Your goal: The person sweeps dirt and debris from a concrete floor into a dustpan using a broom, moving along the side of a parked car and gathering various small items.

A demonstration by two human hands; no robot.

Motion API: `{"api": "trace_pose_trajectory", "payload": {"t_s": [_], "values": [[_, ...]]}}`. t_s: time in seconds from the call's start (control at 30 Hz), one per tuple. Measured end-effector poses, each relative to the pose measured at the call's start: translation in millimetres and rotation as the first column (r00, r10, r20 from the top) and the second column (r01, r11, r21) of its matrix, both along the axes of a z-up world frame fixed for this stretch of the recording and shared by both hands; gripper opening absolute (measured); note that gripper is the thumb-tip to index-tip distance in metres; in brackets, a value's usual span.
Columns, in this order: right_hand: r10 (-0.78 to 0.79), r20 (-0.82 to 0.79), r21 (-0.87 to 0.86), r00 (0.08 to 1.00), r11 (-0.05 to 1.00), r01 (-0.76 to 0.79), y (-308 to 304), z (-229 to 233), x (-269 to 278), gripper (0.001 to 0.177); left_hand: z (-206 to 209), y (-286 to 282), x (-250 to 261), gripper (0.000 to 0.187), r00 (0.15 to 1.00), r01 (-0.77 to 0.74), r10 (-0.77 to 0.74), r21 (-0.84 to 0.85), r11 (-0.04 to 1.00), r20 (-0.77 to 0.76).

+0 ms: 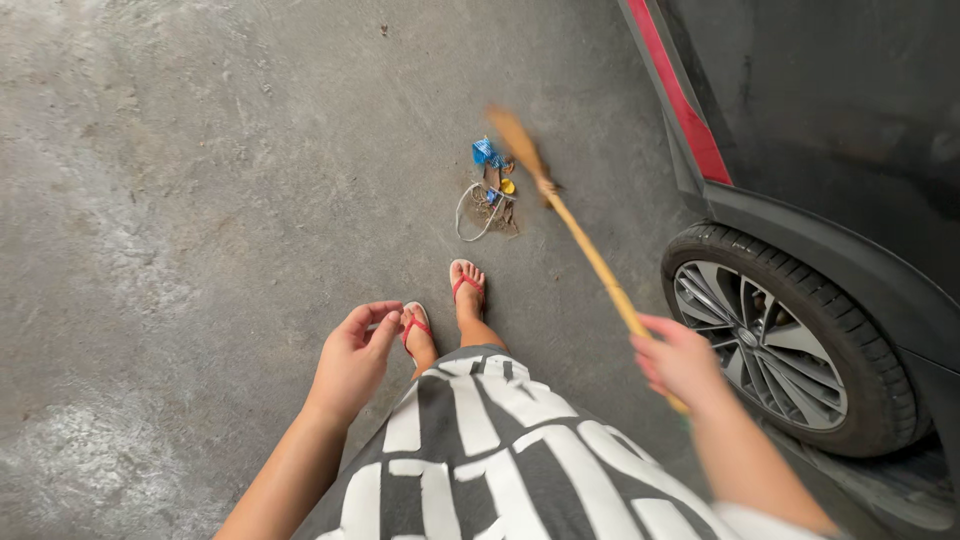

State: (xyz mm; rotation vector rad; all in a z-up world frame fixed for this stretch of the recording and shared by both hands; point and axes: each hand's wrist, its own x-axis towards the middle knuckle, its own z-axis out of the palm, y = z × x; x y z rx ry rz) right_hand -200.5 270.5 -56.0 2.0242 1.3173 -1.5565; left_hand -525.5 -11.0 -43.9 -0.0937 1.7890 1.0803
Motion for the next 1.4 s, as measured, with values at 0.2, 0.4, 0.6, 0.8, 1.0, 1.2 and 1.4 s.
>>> {"api": "trace_pose_trajectory", "payload": {"t_s": [0.2,0.4,0.6,0.8,1.0,1.2,1.4], "values": [[-0.142,-0.001,0.042,0.990,0.989,0.142,31,-8,91,0.049,3,13,0,0.033,0.998,0.052,-0.052,-0.004,0.999,-0.045],[-0.399,-0.057,-0.038,0.915,0.917,0.397,32,-131,52,0.044,19,37,8,0.033,0.992,0.124,-0.124,-0.017,0.992,-0.035],[-0.262,-0.121,-0.127,0.957,0.961,0.247,-15,-95,30,0.046,22,40,11,0.033,0.983,0.155,-0.152,0.025,0.988,-0.100],[-0.322,-0.101,-0.173,0.941,0.937,0.302,-74,-2,104,0.050,18,36,-8,0.032,0.957,0.273,-0.266,0.052,0.961,-0.116],[0.215,0.272,0.013,0.938,0.974,-0.227,-189,-21,204,0.037,36,30,-47,0.033,0.928,0.360,-0.351,0.070,0.930,-0.123],[0.066,0.460,0.108,0.885,0.986,-0.129,-294,-60,190,0.028,36,-17,-93,0.033,0.912,0.401,-0.376,0.168,0.901,-0.161],[-0.187,0.138,-0.004,0.973,0.982,0.189,-284,-152,92,0.028,38,-80,-132,0.033,0.911,0.393,-0.387,0.014,0.919,-0.142]]}}
